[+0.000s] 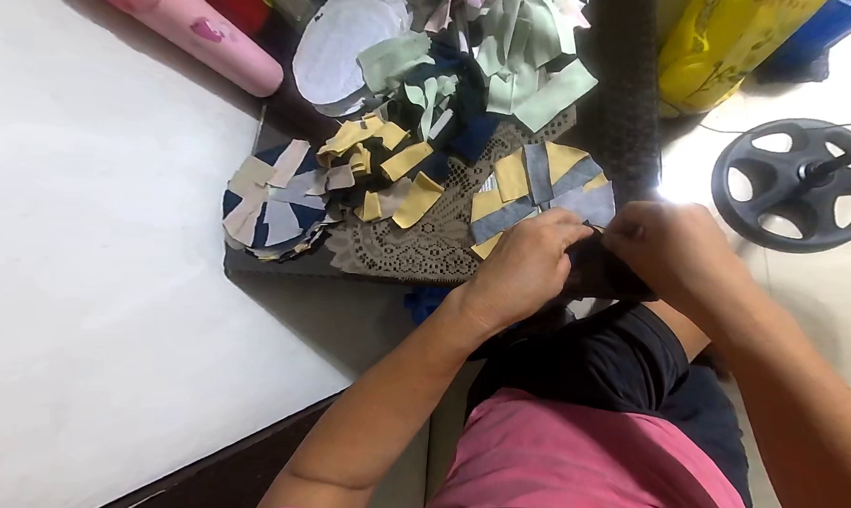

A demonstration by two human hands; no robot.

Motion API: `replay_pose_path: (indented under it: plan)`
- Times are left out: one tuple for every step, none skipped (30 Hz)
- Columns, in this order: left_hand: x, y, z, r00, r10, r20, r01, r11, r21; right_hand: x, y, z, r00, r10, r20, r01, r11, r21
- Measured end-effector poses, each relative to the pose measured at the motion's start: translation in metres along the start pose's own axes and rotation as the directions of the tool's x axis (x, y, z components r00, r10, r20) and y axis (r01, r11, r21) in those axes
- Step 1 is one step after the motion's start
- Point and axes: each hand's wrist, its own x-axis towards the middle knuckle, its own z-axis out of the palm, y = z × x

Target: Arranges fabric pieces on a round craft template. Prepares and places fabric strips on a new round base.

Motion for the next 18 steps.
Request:
replay_pose_path:
  plan:
    - [0.0001, -0.0003, 0.0003, 1.000, 0.010, -0.005, -0.010, 1.000, 0.017, 0.0002, -0.0006, 0.0004, 1.000, 0.005, -0.001, -0.005, 1.000, -0.002]
    - [0.0003, -0.0005, 0.0004, 1.000, 0.018, -0.011, -0.018, 0.999, 0.033, 0.0005, -0.0013, 0.0007, 1.000, 0.012, 0.000, -0.012, 1.000, -0.005]
    - [0.0004, -0.0007, 0.0002, 1.000, 0.023, -0.014, -0.022, 0.999, 0.049, 0.0006, -0.0020, 0.0011, 1.000, 0.018, 0.001, -0.018, 1.000, -0.009]
    - [0.0007, -0.0006, 0.0000, 0.999, 0.028, -0.017, -0.027, 0.998, 0.060, 0.0007, -0.0022, 0.0014, 1.000, 0.021, 0.002, -0.021, 1.000, -0.013]
    - [0.0009, -0.0002, -0.0004, 0.999, 0.029, -0.015, -0.028, 0.997, 0.067, 0.0008, -0.0024, 0.0016, 1.000, 0.022, 0.003, -0.022, 1.000, -0.017]
    - [0.0010, 0.0003, -0.0008, 1.000, 0.026, -0.009, -0.026, 0.997, 0.067, 0.0006, -0.0027, 0.0016, 1.000, 0.022, 0.002, -0.022, 1.000, -0.020]
    - [0.0008, 0.0009, -0.0014, 1.000, 0.024, -0.002, -0.024, 0.998, 0.062, 0.0004, -0.0032, 0.0013, 1.000, 0.023, 0.003, -0.023, 1.000, -0.022]
    - [0.0002, 0.0015, -0.0020, 1.000, 0.023, 0.003, -0.023, 0.998, 0.057, 0.0003, -0.0038, 0.0007, 1.000, 0.024, 0.008, -0.024, 0.999, -0.022]
    - [-0.0004, 0.0020, -0.0021, 1.000, 0.024, 0.001, -0.024, 0.998, 0.055, 0.0003, -0.0042, 0.0000, 1.000, 0.025, 0.012, -0.025, 0.999, -0.023]
    - [-0.0010, 0.0022, -0.0017, 1.000, 0.025, -0.002, -0.025, 0.998, 0.053, 0.0004, -0.0046, -0.0006, 0.999, 0.028, 0.016, -0.027, 0.999, -0.024]
    - [-0.0017, 0.0024, -0.0010, 1.000, 0.023, -0.006, -0.023, 0.998, 0.053, 0.0003, -0.0050, -0.0010, 1.000, 0.026, 0.017, -0.026, 0.999, -0.026]
    - [-0.0023, 0.0024, -0.0001, 1.000, 0.020, -0.011, -0.019, 0.998, 0.052, 0.0003, -0.0056, -0.0017, 1.000, 0.025, 0.020, -0.024, 0.999, -0.029]
    - [-0.0027, 0.0025, 0.0006, 1.000, 0.014, -0.015, -0.013, 0.998, 0.055, 0.0005, -0.0062, -0.0018, 1.000, 0.024, 0.020, -0.023, 0.999, -0.035]
    - [-0.0029, 0.0028, 0.0012, 1.000, 0.007, -0.018, -0.006, 0.998, 0.056, 0.0008, -0.0066, -0.0016, 1.000, 0.024, 0.018, -0.023, 0.999, -0.039]
    - [-0.0029, 0.0031, 0.0015, 1.000, 0.000, -0.017, 0.001, 0.998, 0.057, 0.0010, -0.0070, -0.0014, 1.000, 0.025, 0.017, -0.024, 0.999, -0.043]
    - [-0.0030, 0.0033, 0.0018, 1.000, -0.007, -0.015, 0.008, 0.998, 0.058, 0.0011, -0.0077, -0.0014, 0.999, 0.030, 0.020, -0.029, 0.999, -0.046]
    - [-0.0033, 0.0031, 0.0023, 1.000, -0.009, -0.015, 0.010, 0.998, 0.058, 0.0011, -0.0084, -0.0015, 0.999, 0.036, 0.024, -0.034, 0.998, -0.048]
    - [-0.0035, 0.0028, 0.0029, 1.000, -0.010, -0.017, 0.011, 0.999, 0.054, 0.0012, -0.0088, -0.0017, 0.999, 0.039, 0.027, -0.038, 0.998, -0.051]
